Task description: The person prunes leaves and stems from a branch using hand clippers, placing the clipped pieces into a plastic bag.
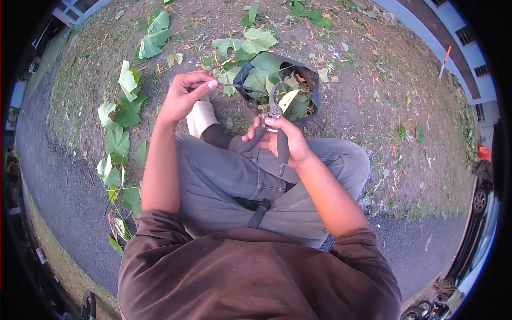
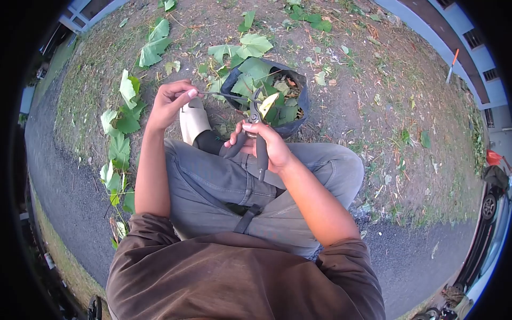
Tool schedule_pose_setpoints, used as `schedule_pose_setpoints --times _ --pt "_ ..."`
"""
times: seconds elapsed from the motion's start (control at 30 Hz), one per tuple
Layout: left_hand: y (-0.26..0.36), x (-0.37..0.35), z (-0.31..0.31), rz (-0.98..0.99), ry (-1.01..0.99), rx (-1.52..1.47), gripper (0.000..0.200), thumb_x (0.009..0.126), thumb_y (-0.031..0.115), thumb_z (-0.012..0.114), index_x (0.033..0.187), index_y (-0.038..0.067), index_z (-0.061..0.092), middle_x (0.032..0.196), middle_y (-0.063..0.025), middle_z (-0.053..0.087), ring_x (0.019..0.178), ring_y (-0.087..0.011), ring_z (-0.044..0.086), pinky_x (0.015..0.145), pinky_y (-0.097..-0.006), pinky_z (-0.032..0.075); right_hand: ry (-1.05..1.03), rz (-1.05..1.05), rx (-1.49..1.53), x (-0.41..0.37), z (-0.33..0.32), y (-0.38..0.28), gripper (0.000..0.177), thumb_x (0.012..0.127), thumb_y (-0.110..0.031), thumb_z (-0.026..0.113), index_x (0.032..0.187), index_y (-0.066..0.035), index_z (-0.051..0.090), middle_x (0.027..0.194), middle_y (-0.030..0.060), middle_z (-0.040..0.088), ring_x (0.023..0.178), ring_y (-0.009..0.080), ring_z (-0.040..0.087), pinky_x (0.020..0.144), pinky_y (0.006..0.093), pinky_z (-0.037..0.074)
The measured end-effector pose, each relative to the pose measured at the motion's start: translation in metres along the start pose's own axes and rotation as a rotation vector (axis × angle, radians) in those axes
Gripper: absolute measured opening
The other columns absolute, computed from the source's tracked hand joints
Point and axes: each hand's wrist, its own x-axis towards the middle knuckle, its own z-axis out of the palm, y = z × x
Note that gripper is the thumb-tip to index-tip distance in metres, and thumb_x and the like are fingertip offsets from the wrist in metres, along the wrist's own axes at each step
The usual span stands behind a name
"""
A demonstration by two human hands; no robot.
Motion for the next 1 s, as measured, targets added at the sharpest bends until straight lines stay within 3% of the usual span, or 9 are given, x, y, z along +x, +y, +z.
schedule_pose_setpoints --times 0.2,0.27,0.4,0.63,0.77,0.87,0.9,0.93,1.0 --pt "-0.011 -0.002 -0.014 0.018 -0.034 -0.174 0.018 0.099 0.019 0.069 0.096 0.003 0.077 0.094 -0.0017 0.075 0.081 -0.0055 0.057 0.072 -0.0242 0.041 -0.116 -0.089 -0.115 -0.004 0.003 -0.015 0.032 0.1 -0.031 0.05 0.117 -0.005 0.058 0.108 0.0159 0.065 0.114 0.0329 0.062 0.106 0.0482 0.045" --pt "-0.013 -0.002 -0.019 0.008 -0.036 -0.199 0.018 0.099 0.02 0.07 0.097 0.003 0.078 0.093 -0.0006 0.075 0.079 -0.0047 0.055 0.071 -0.024 0.041 -0.141 -0.135 -0.096 -0.005 0.006 -0.019 0.028 0.102 -0.029 0.054 0.111 -0.004 0.061 0.104 0.0097 0.066 0.104 0.0246 0.066 0.1 0.0414 0.05" --pt "-0.011 -0.001 -0.016 -0.032 -0.054 -0.219 0.019 0.099 0.022 0.07 0.098 0.005 0.079 0.09 0.0016 0.074 0.072 -0.0026 0.049 0.066 -0.0229 0.038 -0.192 -0.143 -0.137 -0.004 0.001 -0.017 0.029 0.101 -0.03 0.055 0.111 -0.003 0.06 0.103 0.0099 0.066 0.102 0.024 0.066 0.098 0.0401 0.05" --pt "0.0 0.02 -0.003 -0.113 -0.045 -0.149 0.025 0.099 0.029 0.072 0.099 0.005 0.079 0.081 0.0053 0.068 0.067 -0.0024 0.041 0.06 -0.0232 0.033 -0.038 -0.1 -0.045 -0.002 -0.007 -0.013 0.029 0.101 -0.034 0.059 0.096 -0.006 0.061 0.082 0.0082 0.063 0.083 0.0212 0.064 0.085 0.0395 0.053" --pt "0.01 0.058 -0.003 -0.22 -0.046 -0.018 0.026 0.1 0.03 0.071 0.098 0.006 0.078 0.072 0.0085 0.057 0.066 -0.003 0.039 0.06 -0.024 0.031 0.117 0.044 0.138 0.002 -0.013 -0.012 0.029 0.101 -0.034 0.062 0.087 -0.009 0.059 0.069 0.0047 0.059 0.068 0.0195 0.062 0.073 0.0412 0.056" --pt "0.011 0.076 -0.002 -0.201 -0.07 -0.021 0.025 0.101 0.027 0.069 0.099 0.003 0.076 0.069 0.0091 0.046 0.064 -0.0036 0.036 0.06 -0.0247 0.03 0.174 0.012 0.143 0.005 -0.011 -0.005 0.029 0.1 -0.033 0.064 0.084 -0.01 0.058 0.065 0.0026 0.057 0.064 0.0182 0.061 0.069 0.0421 0.057" --pt "0.008 0.077 -0.001 -0.172 -0.041 -0.139 0.026 0.101 0.029 0.069 0.1 0.004 0.077 0.068 0.0098 0.045 0.063 -0.0032 0.035 0.058 -0.0241 0.028 0.121 0.026 0.175 0.003 -0.012 -0.005 0.026 0.101 -0.033 0.061 0.091 -0.009 0.059 0.074 0.0063 0.062 0.075 0.0216 0.066 0.08 0.0435 0.058" --pt "0.002 0.077 0.0 -0.143 -0.011 -0.26 0.027 0.101 0.03 0.068 0.102 0.005 0.077 0.066 0.0104 0.043 0.061 -0.0029 0.033 0.057 -0.0234 0.026 0.123 0.023 0.173 0.001 -0.007 -0.007 0.026 0.101 -0.033 0.061 0.091 -0.009 0.059 0.074 0.0063 0.062 0.075 0.0216 0.066 0.08 0.0435 0.058" --pt "-0.01 0.069 -0.005 -0.147 -0.012 -0.399 0.025 0.102 0.026 0.066 0.104 0.003 0.076 0.066 0.0101 0.041 0.061 -0.0031 0.032 0.057 -0.0234 0.025 0.091 -0.011 0.201 -0.001 0.006 -0.011 0.028 0.102 -0.034 0.053 0.098 -0.007 0.06 0.088 0.0123 0.065 0.095 0.0311 0.068 0.095 0.0464 0.052"
